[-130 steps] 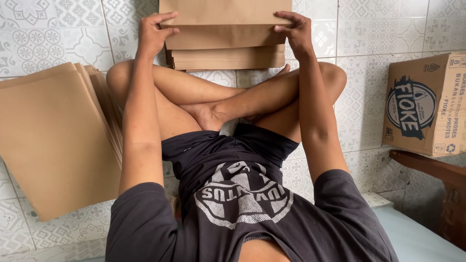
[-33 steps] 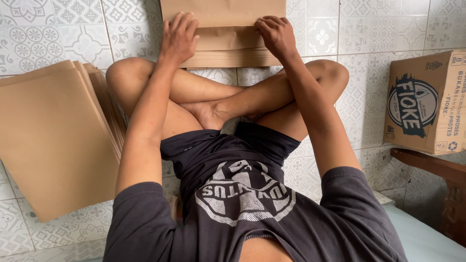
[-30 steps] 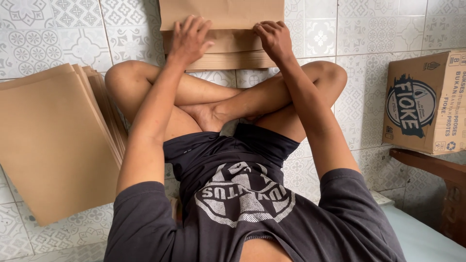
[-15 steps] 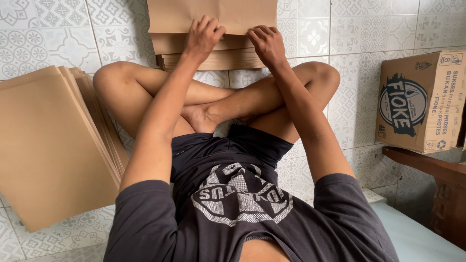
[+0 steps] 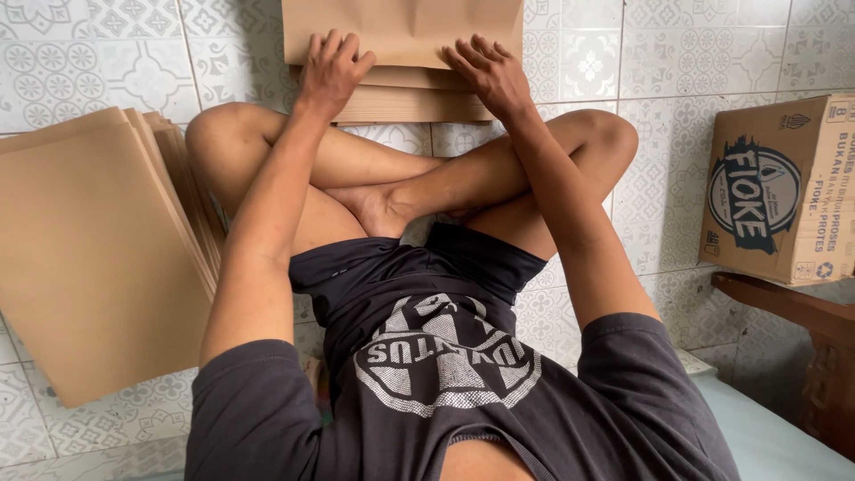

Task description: A person sits on a tiled floor and organizes a large quantity of brown paper bags by picking them up from one pile, checking them, and stacking them into a neat pile.

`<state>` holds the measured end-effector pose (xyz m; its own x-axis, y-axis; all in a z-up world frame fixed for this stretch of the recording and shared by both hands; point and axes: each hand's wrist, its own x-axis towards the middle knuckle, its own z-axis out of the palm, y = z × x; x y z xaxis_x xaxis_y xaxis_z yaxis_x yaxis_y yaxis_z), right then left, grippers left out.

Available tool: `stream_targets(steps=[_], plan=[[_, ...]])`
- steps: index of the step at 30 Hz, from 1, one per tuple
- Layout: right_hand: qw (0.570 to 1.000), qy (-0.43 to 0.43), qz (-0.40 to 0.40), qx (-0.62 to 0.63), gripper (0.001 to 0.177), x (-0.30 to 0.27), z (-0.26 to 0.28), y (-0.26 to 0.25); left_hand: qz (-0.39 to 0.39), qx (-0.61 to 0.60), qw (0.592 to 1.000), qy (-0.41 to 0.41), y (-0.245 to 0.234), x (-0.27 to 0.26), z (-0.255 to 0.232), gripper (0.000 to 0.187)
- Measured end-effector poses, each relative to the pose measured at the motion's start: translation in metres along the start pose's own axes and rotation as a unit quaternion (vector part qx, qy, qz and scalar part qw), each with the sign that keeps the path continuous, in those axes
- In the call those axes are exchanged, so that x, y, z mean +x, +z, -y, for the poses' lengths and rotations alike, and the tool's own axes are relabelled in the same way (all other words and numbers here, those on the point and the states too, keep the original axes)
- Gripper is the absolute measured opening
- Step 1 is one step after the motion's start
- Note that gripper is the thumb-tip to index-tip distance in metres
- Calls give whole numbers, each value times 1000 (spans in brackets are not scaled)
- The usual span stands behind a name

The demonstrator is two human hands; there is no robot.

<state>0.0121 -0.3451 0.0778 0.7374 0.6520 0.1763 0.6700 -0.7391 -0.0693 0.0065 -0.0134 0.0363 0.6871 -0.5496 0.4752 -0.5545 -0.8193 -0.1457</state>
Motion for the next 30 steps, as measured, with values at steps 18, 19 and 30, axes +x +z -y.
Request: stream_targets(steps=[18,19,30], plan=[[996,-70,-21,-49,52,-18,1,12,155,-132,979,-33,24,-33,-6,44],[995,-72,-30,-59,47,-18,1,14,158,-116,980,-20,27,-34,-7,54],[986,44,-157,30,44,10,-19,27,46,-19,999,22,15,-23,-12,45]])
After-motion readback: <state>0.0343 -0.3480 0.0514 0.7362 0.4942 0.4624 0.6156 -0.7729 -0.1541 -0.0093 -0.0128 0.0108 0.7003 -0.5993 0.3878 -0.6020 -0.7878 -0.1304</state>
